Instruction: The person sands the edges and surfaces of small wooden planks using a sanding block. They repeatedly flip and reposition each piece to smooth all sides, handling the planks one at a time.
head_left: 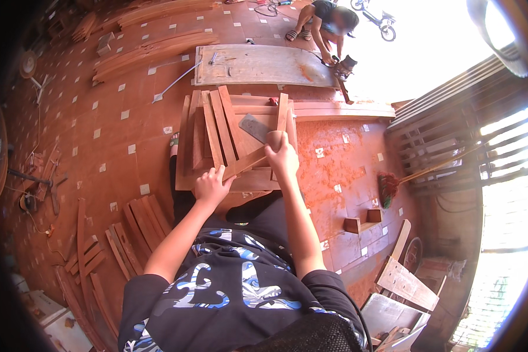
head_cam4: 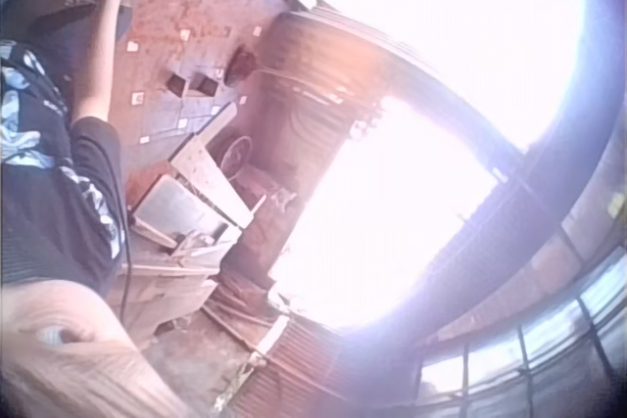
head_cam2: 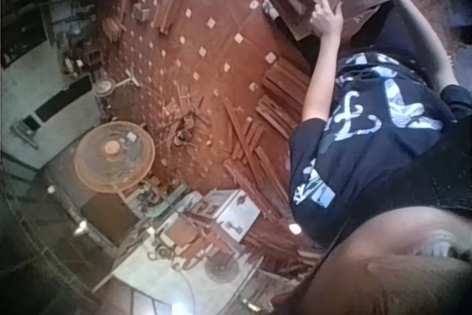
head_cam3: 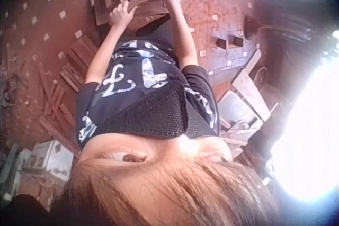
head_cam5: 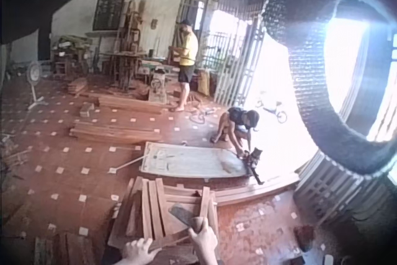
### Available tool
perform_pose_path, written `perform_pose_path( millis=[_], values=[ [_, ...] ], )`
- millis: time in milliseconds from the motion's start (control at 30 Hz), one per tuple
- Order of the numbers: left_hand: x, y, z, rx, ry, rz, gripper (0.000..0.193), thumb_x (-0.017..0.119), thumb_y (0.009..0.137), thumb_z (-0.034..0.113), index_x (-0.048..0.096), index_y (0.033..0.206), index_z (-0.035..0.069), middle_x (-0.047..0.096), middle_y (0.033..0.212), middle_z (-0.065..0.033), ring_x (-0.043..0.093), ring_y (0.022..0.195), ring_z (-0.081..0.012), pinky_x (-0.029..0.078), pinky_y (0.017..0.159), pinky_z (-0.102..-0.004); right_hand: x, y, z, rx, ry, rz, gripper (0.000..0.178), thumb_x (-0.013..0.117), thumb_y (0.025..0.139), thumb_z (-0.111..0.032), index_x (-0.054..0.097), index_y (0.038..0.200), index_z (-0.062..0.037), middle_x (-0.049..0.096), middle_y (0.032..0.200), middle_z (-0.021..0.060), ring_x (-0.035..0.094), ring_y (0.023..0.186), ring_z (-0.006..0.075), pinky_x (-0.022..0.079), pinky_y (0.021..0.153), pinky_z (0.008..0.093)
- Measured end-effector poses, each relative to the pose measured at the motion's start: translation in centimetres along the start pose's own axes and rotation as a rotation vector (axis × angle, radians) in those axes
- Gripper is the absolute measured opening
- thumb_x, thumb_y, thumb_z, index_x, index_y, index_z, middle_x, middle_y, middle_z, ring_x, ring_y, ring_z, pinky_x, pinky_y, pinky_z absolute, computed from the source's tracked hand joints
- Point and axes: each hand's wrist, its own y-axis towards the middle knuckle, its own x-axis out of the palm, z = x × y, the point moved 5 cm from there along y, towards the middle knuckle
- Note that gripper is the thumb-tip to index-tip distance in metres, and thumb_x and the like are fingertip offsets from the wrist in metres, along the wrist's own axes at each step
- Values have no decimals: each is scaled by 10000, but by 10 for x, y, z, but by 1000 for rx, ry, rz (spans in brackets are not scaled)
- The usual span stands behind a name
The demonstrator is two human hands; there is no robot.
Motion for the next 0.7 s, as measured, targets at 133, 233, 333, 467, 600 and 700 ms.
perform_pose_path(
  millis=[133,233,333,467,600,700],
  values=[
    [0,0,1,9,13,16,530,700,886,546,698,1147,85,701,861,-123,730,747,-316,586,614,-430,6,-10,-5,-149,-96,49,883,731,843,-391,332,1577,-106,681,1078,215,711,963,395,579,814,492],
    [3,-1,-3,9,16,25,542,686,889,565,716,1151,91,702,862,-115,727,739,-308,582,605,-420,12,-30,-22,-262,-121,-36,935,749,830,-395,295,1589,-91,686,1052,233,717,924,400,586,755,488],
    [4,-1,-1,20,0,38,545,681,891,569,717,1151,91,707,863,-113,730,740,-307,582,604,-421,33,-53,-27,-389,-6,-228,956,768,811,-406,307,1584,-85,708,1089,251,710,954,430,575,810,503],
    [1,0,-3,-4,-19,17,547,685,888,565,716,1155,90,718,875,-115,735,752,-303,584,609,-421,30,-66,-36,-367,17,-298,951,780,795,-431,333,1588,-153,715,1114,242,708,993,428,573,841,497],
    [1,0,-3,-9,-8,16,545,701,879,556,715,1159,89,720,876,-117,736,752,-299,584,606,-418,7,-18,-13,-150,-53,-63,940,728,815,-476,319,1596,-149,727,1080,212,727,958,381,587,811,479],
    [-1,2,-1,-5,7,-6,542,713,870,551,715,1157,91,715,876,-117,733,747,-299,581,603,-417,-7,6,13,-38,42,45,906,712,837,-464,333,1594,-142,723,1067,209,728,929,390,587,781,481]
  ],
)
